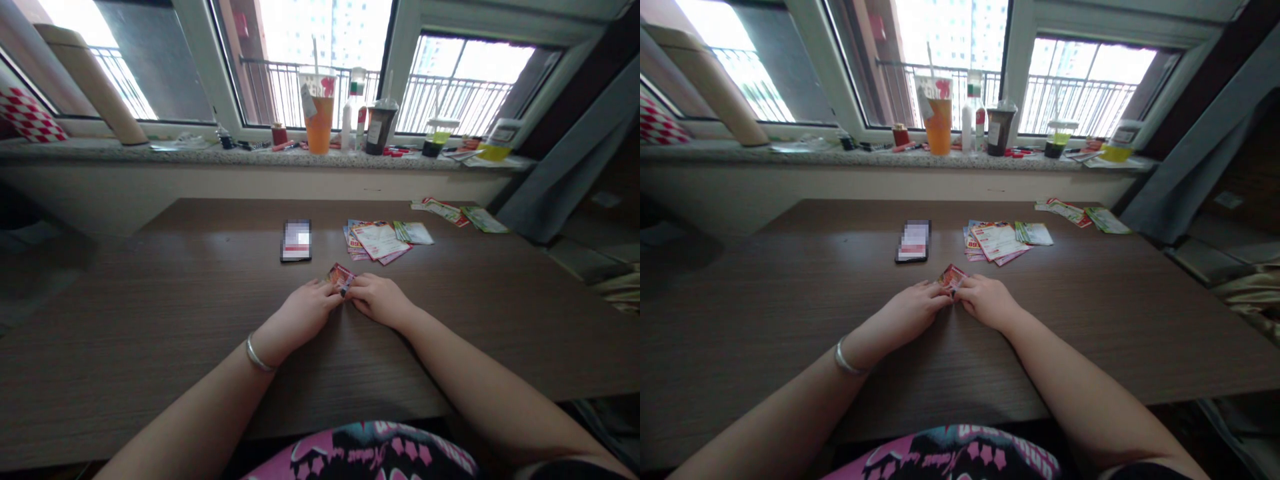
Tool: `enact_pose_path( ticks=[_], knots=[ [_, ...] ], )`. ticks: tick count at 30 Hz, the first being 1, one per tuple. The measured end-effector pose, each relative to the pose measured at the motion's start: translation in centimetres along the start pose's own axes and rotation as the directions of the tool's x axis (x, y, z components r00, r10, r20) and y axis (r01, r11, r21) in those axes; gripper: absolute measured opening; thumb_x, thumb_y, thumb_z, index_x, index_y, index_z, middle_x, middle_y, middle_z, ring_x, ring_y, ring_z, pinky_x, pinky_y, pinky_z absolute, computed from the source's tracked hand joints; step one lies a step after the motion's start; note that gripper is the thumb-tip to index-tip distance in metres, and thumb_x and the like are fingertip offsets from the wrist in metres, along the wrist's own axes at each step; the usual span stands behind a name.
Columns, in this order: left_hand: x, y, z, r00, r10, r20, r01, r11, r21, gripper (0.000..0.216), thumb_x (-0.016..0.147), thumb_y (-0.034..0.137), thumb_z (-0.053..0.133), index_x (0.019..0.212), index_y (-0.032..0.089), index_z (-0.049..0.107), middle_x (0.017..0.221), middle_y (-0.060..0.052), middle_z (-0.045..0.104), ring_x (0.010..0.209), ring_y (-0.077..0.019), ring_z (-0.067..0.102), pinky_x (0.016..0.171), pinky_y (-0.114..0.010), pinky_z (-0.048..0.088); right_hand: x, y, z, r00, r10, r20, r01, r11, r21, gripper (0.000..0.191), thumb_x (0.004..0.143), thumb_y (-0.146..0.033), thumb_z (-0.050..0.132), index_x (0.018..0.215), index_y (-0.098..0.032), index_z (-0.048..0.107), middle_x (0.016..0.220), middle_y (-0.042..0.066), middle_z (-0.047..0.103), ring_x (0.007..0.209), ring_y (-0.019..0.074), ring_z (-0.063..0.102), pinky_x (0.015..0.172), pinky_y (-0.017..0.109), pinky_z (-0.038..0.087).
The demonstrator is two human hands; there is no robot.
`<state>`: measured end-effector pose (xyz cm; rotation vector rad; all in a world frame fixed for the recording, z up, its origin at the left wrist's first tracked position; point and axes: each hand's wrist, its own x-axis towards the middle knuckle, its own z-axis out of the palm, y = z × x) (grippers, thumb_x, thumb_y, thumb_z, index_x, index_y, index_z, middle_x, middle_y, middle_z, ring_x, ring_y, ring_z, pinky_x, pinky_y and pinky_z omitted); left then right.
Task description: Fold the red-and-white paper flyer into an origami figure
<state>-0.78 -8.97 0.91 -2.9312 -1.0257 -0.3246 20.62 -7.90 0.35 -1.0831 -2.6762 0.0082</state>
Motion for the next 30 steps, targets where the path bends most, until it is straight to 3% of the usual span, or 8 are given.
enact_pose_path(
  ticks=[5,12,30],
  knots=[
    [0.0,0.2,-0.3,1.000,-0.009,0.030,0.009,1.000,-0.009,0.043,0.088,0.007,0.045,0.127,0.023,0.054,0.135,-0.006,0.054,0.123,-0.0228,0.052,0.110,-0.047,0.035,0.1,-0.3,-0.3,0.999,-0.033,0.031,0.034,0.998,-0.058,0.021,0.093,-0.021,0.047,0.098,-0.022,0.068,0.102,0.006,0.067,0.095,0.0190,0.055,0.082,0.030,0.043],
    [-0.1,0.5,0.0,0.998,-0.028,0.049,0.026,0.999,0.040,0.037,0.090,0.012,0.045,0.124,0.019,0.057,0.127,-0.008,0.059,0.119,-0.0250,0.054,0.109,-0.050,0.034,0.2,-0.5,-0.6,0.998,-0.040,0.056,0.047,0.991,-0.129,0.022,0.094,-0.024,0.047,0.094,-0.021,0.068,0.102,0.006,0.067,0.093,0.0188,0.055,0.078,0.029,0.043],
    [0.0,0.7,-0.3,0.998,-0.042,0.054,0.037,0.996,0.080,0.032,0.090,0.014,0.044,0.119,0.020,0.058,0.124,-0.007,0.060,0.111,-0.0239,0.058,0.098,-0.043,0.044,-0.3,-0.1,-2.4,0.989,0.067,0.132,-0.044,0.986,-0.164,0.019,0.090,-0.022,0.050,0.090,-0.022,0.069,0.103,0.004,0.070,0.095,0.0193,0.058,0.078,0.029,0.041]
  ],
)
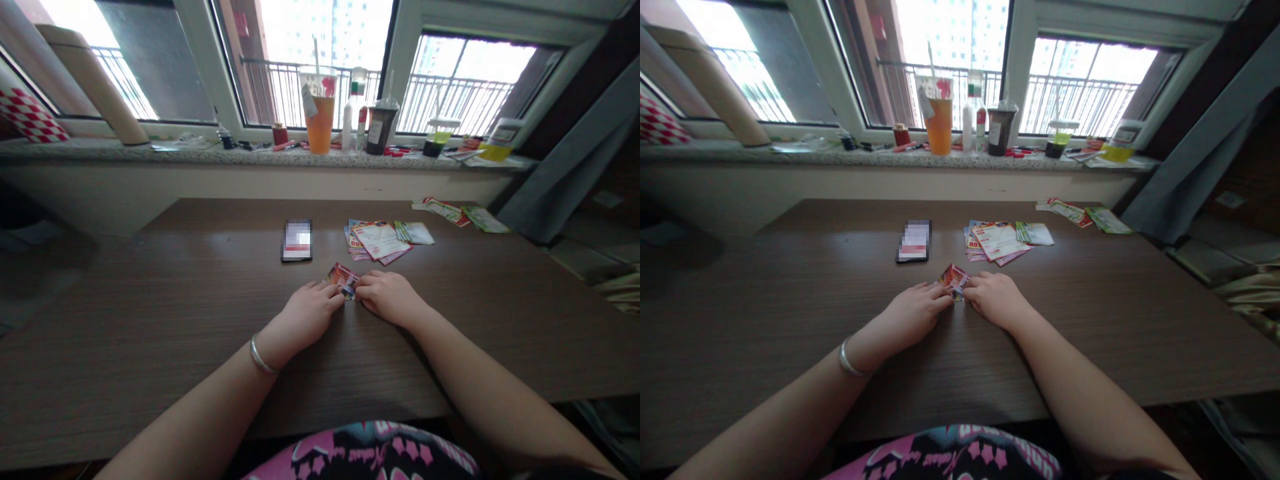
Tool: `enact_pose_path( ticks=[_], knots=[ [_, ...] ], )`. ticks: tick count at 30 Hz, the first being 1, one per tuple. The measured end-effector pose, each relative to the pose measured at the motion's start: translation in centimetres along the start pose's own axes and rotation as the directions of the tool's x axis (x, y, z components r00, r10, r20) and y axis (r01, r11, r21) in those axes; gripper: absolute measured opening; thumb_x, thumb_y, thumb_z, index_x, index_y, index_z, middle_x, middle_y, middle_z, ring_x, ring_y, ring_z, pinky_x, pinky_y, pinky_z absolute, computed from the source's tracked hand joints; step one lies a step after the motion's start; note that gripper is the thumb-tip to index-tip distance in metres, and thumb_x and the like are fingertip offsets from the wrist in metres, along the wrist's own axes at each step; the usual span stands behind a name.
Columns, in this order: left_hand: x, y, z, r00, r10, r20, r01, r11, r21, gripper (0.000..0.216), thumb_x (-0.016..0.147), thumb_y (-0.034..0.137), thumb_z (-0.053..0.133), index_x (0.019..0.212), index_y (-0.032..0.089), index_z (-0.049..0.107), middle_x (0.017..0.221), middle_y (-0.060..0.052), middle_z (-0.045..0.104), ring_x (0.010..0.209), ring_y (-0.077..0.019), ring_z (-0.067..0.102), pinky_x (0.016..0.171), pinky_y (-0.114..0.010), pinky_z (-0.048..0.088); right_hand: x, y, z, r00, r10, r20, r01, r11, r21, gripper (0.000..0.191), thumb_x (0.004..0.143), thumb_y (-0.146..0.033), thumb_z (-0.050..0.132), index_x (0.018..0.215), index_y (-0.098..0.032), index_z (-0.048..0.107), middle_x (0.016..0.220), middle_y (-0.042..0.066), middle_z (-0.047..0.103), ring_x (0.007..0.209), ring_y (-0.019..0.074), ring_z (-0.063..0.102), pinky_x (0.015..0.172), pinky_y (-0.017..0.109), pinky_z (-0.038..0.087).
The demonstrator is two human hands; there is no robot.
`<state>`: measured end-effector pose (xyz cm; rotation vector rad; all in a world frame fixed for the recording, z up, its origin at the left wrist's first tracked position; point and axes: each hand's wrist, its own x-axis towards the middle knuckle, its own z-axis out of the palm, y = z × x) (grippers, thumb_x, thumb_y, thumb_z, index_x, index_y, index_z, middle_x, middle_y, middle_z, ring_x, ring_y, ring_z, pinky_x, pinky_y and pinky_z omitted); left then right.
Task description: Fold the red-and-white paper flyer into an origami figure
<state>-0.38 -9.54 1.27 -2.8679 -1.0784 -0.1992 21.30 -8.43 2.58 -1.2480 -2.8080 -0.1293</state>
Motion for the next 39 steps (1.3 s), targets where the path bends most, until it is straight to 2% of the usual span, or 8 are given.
enact_pose_path(
  ticks=[9,15,21,29,39],
  knots=[
    [0.0,0.2,-0.4,1.000,-0.014,0.019,0.013,1.000,0.029,0.026,0.089,0.014,0.047,0.110,0.020,0.060,0.115,-0.006,0.063,0.105,-0.0223,0.060,0.088,-0.037,0.047,-0.5,0.4,-0.4,0.999,0.051,0.015,-0.051,0.998,0.026,0.022,0.090,-0.021,0.049,0.093,-0.024,0.071,0.115,0.002,0.069,0.105,0.0197,0.058,0.083,0.028,0.046],
    [0.1,0.2,-0.4,1.000,-0.006,0.019,0.006,1.000,0.021,0.027,0.088,0.014,0.046,0.111,0.020,0.060,0.118,-0.007,0.061,0.105,-0.0227,0.059,0.086,-0.037,0.048,-1.1,1.1,-0.7,0.990,0.135,0.046,-0.137,0.990,0.031,0.025,0.089,-0.020,0.050,0.098,-0.028,0.071,0.122,-0.001,0.066,0.105,0.0198,0.062,0.083,0.029,0.048],
    [0.1,0.1,-0.3,1.000,-0.001,0.017,0.001,1.000,0.018,0.026,0.087,0.014,0.048,0.111,0.021,0.059,0.117,-0.007,0.061,0.106,-0.0223,0.059,0.087,-0.036,0.048,-1.4,1.7,-0.9,0.980,0.178,0.086,-0.181,0.983,0.035,0.021,0.086,-0.019,0.053,0.089,-0.028,0.072,0.116,-0.001,0.068,0.103,0.0179,0.062,0.080,0.025,0.047],
    [0.1,0.1,-0.2,1.000,-0.001,0.007,0.001,1.000,0.017,0.026,0.088,0.014,0.047,0.111,0.020,0.059,0.117,-0.007,0.061,0.107,-0.0219,0.058,0.086,-0.035,0.049,-1.8,2.1,-1.7,0.960,0.248,0.131,-0.250,0.968,-0.002,0.021,0.084,-0.018,0.053,0.085,-0.029,0.071,0.108,-0.002,0.070,0.094,0.0165,0.064,0.069,0.023,0.045],
    [0.0,0.1,-0.5,1.000,-0.015,0.015,0.015,1.000,0.004,0.027,0.088,0.015,0.046,0.110,0.022,0.060,0.116,-0.007,0.061,0.103,-0.0215,0.059,0.084,-0.035,0.050,-2.2,2.6,-1.7,0.950,0.282,0.135,-0.286,0.958,0.008,0.019,0.081,-0.017,0.057,0.082,-0.029,0.071,0.109,-0.002,0.070,0.096,0.0164,0.065,0.069,0.022,0.045]
  ],
)
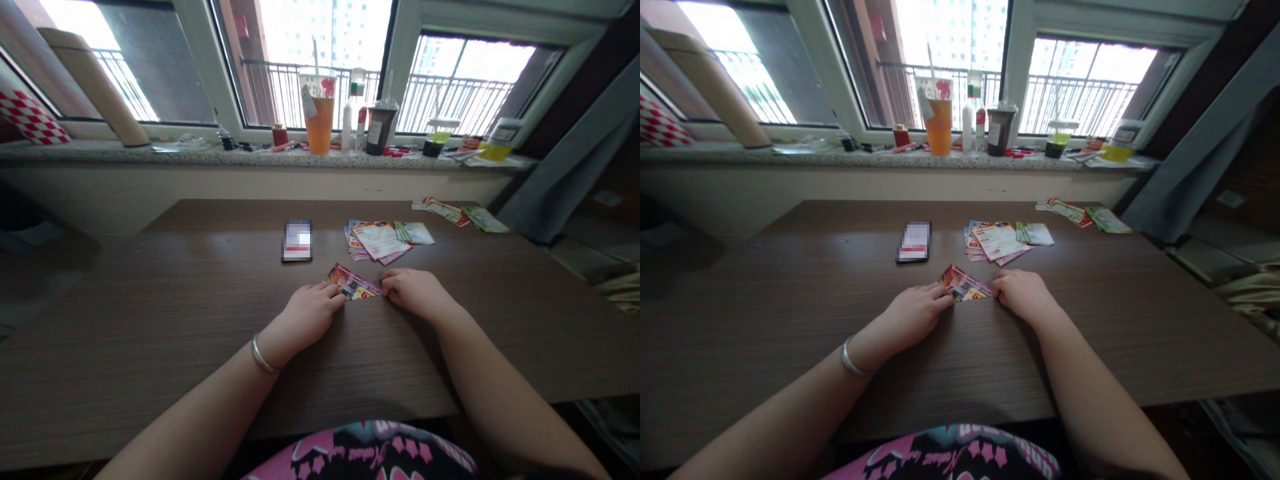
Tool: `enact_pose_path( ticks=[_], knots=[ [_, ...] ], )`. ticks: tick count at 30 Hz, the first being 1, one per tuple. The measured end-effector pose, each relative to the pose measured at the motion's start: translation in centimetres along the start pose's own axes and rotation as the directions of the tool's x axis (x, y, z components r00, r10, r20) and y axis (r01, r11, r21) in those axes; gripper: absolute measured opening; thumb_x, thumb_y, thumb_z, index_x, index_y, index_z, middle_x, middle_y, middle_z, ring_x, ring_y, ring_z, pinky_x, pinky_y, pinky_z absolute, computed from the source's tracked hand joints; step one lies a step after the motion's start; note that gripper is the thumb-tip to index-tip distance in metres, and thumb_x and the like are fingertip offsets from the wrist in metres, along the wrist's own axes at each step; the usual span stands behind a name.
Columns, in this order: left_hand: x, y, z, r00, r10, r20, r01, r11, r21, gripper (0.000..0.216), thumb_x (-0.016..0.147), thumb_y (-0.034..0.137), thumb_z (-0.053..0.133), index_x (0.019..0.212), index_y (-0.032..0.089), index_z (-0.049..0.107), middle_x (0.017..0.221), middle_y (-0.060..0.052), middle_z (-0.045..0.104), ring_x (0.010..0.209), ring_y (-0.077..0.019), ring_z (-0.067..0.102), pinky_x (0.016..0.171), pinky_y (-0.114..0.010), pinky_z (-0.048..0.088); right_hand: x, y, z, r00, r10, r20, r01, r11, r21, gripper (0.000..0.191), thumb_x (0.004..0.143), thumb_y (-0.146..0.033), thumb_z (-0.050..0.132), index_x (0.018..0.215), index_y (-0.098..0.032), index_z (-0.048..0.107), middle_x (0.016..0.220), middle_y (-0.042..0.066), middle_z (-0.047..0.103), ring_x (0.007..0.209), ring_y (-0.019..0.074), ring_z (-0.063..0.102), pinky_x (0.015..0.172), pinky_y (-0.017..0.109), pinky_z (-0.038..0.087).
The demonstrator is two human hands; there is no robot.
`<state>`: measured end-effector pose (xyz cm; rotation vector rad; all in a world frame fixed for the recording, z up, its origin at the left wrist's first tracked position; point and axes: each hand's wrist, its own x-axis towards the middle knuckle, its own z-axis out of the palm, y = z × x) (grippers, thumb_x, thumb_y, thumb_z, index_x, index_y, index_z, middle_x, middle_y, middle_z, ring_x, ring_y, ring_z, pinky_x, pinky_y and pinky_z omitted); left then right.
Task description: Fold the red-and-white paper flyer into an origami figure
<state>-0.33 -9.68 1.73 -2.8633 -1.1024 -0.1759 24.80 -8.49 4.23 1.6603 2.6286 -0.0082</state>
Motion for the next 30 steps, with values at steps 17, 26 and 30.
enact_pose_path(
  ticks=[17,26,30],
  knots=[
    [0.1,-0.1,0.0,1.000,0.018,0.014,-0.017,1.000,-0.020,0.024,0.087,0.013,0.048,0.106,0.019,0.060,0.115,-0.008,0.061,0.106,-0.0212,0.058,0.088,-0.035,0.049,-0.4,2.0,0.3,0.998,0.066,0.011,-0.066,0.998,-0.007,0.016,0.079,-0.016,0.056,0.079,-0.026,0.069,0.102,-0.001,0.070,0.090,0.0172,0.064,0.067,0.024,0.044],
    [0.0,0.0,0.0,0.999,0.025,-0.025,-0.026,1.000,-0.010,0.026,0.085,0.013,0.051,0.108,0.020,0.060,0.115,-0.007,0.061,0.103,-0.0225,0.059,0.086,-0.036,0.050,0.7,-1.4,1.8,0.945,-0.236,-0.229,0.271,0.952,0.139,0.022,0.091,-0.021,0.050,0.102,-0.022,0.070,0.106,0.005,0.070,0.100,0.0178,0.058,0.090,0.030,0.044],
    [0.0,0.0,0.1,0.999,0.026,-0.036,-0.027,1.000,-0.005,0.022,0.086,0.014,0.050,0.105,0.019,0.061,0.111,-0.007,0.063,0.103,-0.0233,0.059,0.085,-0.036,0.051,1.2,-2.9,2.8,0.927,-0.317,-0.202,0.345,0.931,0.122,0.024,0.092,-0.017,0.049,0.104,-0.023,0.069,0.109,0.004,0.069,0.101,0.0185,0.058,0.090,0.031,0.045]
  ],
)
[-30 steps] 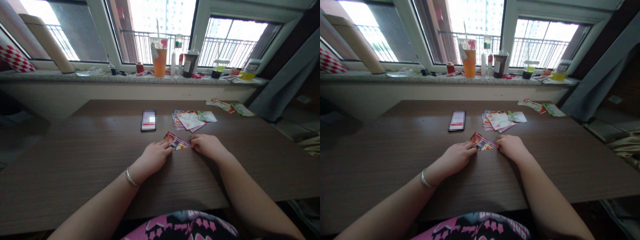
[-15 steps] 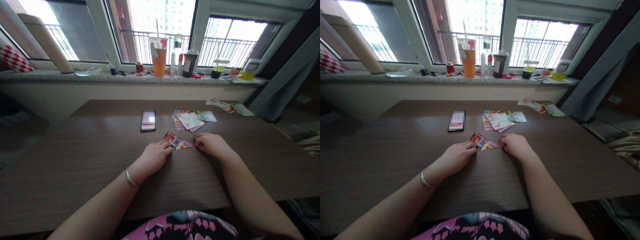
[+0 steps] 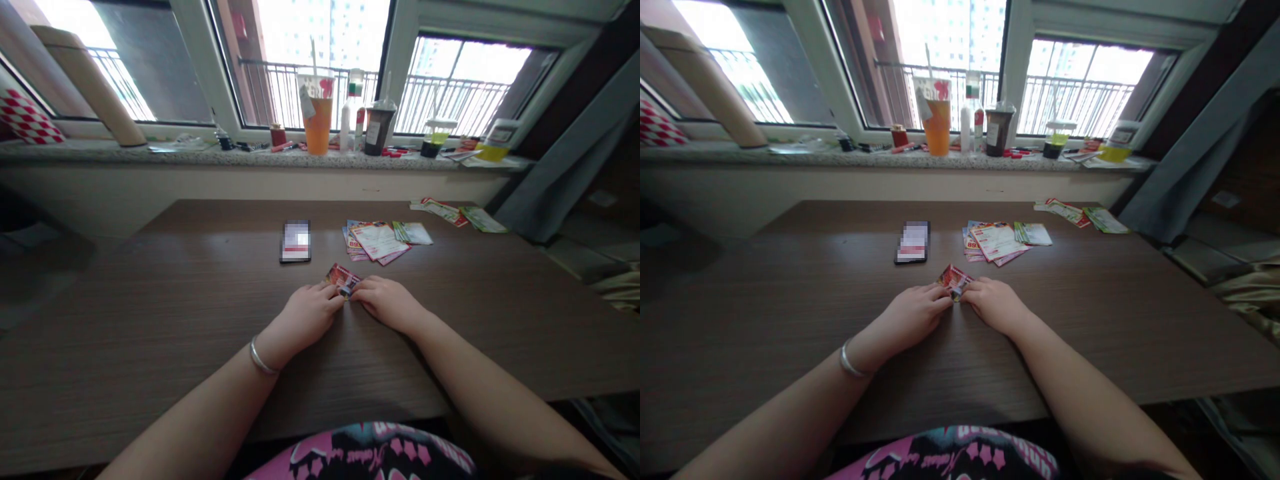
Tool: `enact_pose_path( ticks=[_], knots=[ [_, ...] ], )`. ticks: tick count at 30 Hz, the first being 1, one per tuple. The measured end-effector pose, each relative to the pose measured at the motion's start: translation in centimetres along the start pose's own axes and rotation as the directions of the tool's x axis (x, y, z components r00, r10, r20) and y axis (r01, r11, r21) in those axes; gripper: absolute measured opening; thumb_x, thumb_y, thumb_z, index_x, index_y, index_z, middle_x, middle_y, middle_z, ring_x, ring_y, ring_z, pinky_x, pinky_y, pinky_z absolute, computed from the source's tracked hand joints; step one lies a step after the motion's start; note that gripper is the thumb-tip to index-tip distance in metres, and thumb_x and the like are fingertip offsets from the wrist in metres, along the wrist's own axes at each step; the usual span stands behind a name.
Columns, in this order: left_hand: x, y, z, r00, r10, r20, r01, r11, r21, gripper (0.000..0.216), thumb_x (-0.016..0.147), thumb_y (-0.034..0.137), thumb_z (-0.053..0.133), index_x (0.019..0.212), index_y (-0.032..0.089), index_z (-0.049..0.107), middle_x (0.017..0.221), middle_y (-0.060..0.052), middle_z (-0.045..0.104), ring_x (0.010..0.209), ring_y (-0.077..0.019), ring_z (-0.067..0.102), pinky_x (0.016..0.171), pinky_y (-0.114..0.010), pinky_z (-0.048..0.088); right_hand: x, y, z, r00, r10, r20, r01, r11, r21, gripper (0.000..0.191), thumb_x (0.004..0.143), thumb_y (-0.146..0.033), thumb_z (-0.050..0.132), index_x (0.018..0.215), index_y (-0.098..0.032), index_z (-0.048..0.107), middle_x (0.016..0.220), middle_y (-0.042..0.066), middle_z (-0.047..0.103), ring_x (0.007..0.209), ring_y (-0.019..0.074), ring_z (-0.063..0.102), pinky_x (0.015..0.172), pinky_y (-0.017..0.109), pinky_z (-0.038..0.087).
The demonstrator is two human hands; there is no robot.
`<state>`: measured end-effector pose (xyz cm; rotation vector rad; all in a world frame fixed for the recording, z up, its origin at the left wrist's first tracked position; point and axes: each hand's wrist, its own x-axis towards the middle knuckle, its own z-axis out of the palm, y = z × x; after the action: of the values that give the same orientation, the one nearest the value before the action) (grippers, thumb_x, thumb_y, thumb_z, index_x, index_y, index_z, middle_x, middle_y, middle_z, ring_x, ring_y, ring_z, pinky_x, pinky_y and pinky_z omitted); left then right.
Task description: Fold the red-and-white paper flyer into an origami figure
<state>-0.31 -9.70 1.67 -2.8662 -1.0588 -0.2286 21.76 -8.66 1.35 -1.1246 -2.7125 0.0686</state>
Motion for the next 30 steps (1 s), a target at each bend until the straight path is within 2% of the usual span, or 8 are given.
enact_pose_path(
  ticks=[3,6,9,14,22,30],
  knots=[
    [0.1,0.0,0.1,1.000,0.010,-0.008,-0.010,1.000,0.004,0.021,0.088,0.015,0.049,0.105,0.019,0.061,0.110,-0.007,0.063,0.101,-0.0228,0.060,0.084,-0.036,0.052,0.2,-0.2,0.1,1.000,0.006,0.008,-0.005,0.999,-0.037,0.024,0.093,-0.018,0.048,0.104,-0.023,0.069,0.109,0.005,0.068,0.100,0.0185,0.057,0.089,0.031,0.046],
    [0.3,0.0,0.4,0.999,0.021,-0.043,-0.021,1.000,-0.005,0.027,0.091,0.017,0.048,0.115,0.020,0.059,0.118,-0.008,0.062,0.106,-0.0230,0.059,0.091,-0.039,0.049,0.2,-0.5,-0.1,0.999,0.036,0.018,-0.034,0.994,-0.099,0.022,0.093,-0.019,0.048,0.102,-0.020,0.068,0.108,0.008,0.068,0.100,0.0196,0.057,0.089,0.032,0.046],
    [0.4,0.0,0.8,0.997,0.016,-0.078,-0.018,1.000,-0.017,0.030,0.093,0.022,0.045,0.121,0.022,0.057,0.123,-0.007,0.060,0.112,-0.0241,0.057,0.099,-0.045,0.044,0.2,-0.8,-0.2,0.997,0.071,0.021,-0.068,0.990,-0.124,0.020,0.092,-0.019,0.048,0.099,-0.017,0.067,0.106,0.010,0.067,0.102,0.0205,0.056,0.089,0.032,0.046],
    [0.7,-0.1,1.4,0.996,0.006,-0.089,-0.007,1.000,-0.019,0.030,0.093,0.023,0.045,0.120,0.024,0.058,0.124,-0.005,0.060,0.117,-0.0236,0.054,0.109,-0.051,0.032,0.3,-0.9,-0.1,0.997,0.070,0.024,-0.066,0.990,-0.123,0.022,0.094,-0.022,0.046,0.101,-0.018,0.067,0.107,0.009,0.067,0.101,0.0205,0.057,0.087,0.032,0.047],
    [1.0,0.0,1.2,0.995,0.003,-0.097,-0.003,1.000,0.004,0.029,0.091,0.023,0.049,0.117,0.024,0.059,0.121,-0.006,0.062,0.117,-0.0234,0.053,0.109,-0.049,0.030,0.4,-1.0,-0.2,0.995,0.098,0.019,-0.094,0.986,-0.135,0.023,0.093,-0.022,0.048,0.106,-0.020,0.067,0.112,0.007,0.066,0.104,0.0210,0.056,0.088,0.031,0.047],
    [0.8,-0.5,0.9,0.994,0.026,-0.104,-0.020,0.998,0.061,0.026,0.091,0.022,0.049,0.115,0.026,0.059,0.123,-0.003,0.063,0.113,-0.0228,0.056,0.110,-0.054,0.024,0.4,-1.4,-0.6,0.990,0.136,0.023,-0.131,0.981,-0.145,0.026,0.094,-0.024,0.044,0.103,-0.021,0.068,0.110,0.007,0.066,0.100,0.0207,0.057,0.083,0.031,0.047]
  ],
)
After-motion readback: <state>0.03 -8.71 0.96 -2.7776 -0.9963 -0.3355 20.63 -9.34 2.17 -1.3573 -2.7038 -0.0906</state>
